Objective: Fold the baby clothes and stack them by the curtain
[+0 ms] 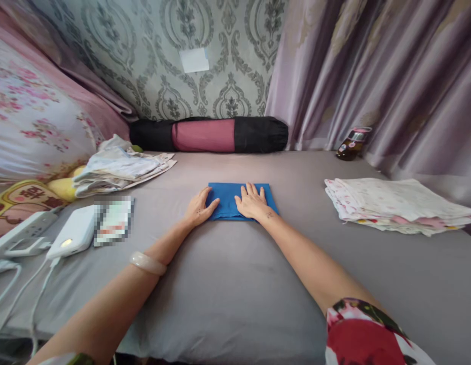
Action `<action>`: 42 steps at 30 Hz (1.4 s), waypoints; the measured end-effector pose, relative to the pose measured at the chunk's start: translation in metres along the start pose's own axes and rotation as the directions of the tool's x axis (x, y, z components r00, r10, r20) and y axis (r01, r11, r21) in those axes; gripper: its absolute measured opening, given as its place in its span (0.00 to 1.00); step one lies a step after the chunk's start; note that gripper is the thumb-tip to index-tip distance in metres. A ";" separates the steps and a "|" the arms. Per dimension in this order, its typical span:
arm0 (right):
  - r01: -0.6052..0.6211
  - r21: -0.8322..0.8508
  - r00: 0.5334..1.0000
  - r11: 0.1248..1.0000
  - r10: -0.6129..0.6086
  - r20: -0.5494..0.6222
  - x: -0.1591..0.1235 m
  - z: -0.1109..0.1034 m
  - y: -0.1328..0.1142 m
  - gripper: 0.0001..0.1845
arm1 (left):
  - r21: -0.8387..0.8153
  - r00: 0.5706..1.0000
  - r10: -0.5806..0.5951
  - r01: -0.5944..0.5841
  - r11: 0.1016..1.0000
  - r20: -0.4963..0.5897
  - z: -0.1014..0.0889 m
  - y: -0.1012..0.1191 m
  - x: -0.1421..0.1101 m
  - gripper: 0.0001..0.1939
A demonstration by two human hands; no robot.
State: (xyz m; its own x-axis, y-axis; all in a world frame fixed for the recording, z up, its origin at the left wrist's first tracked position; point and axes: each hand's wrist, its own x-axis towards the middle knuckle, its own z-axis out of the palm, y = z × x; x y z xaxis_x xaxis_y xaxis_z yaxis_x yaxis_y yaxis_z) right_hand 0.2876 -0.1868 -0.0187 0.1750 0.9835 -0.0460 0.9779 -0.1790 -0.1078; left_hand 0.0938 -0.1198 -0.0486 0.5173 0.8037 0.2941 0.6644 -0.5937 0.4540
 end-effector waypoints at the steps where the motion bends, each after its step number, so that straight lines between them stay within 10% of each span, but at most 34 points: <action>1: -0.001 0.004 1.000 1.000 0.001 -0.011 0.000 -0.002 -0.004 0.34 | -0.029 1.000 -0.007 0.006 1.000 -0.022 0.001 -0.002 0.001 0.29; 42: 0.060 0.201 0.998 0.978 -0.057 -0.019 0.029 0.005 -0.103 0.33 | -0.394 0.948 -0.270 0.186 0.900 -0.170 -0.014 0.004 0.003 0.22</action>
State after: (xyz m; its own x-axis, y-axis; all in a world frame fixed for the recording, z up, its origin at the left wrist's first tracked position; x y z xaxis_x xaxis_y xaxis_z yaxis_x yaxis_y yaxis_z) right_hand 0.1910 -0.1398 -0.0135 0.1211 0.9924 -0.0212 0.9437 -0.1217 -0.3077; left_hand 0.0910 -0.1193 -0.0343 0.2192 0.9287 0.2990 0.4818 -0.3695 0.7946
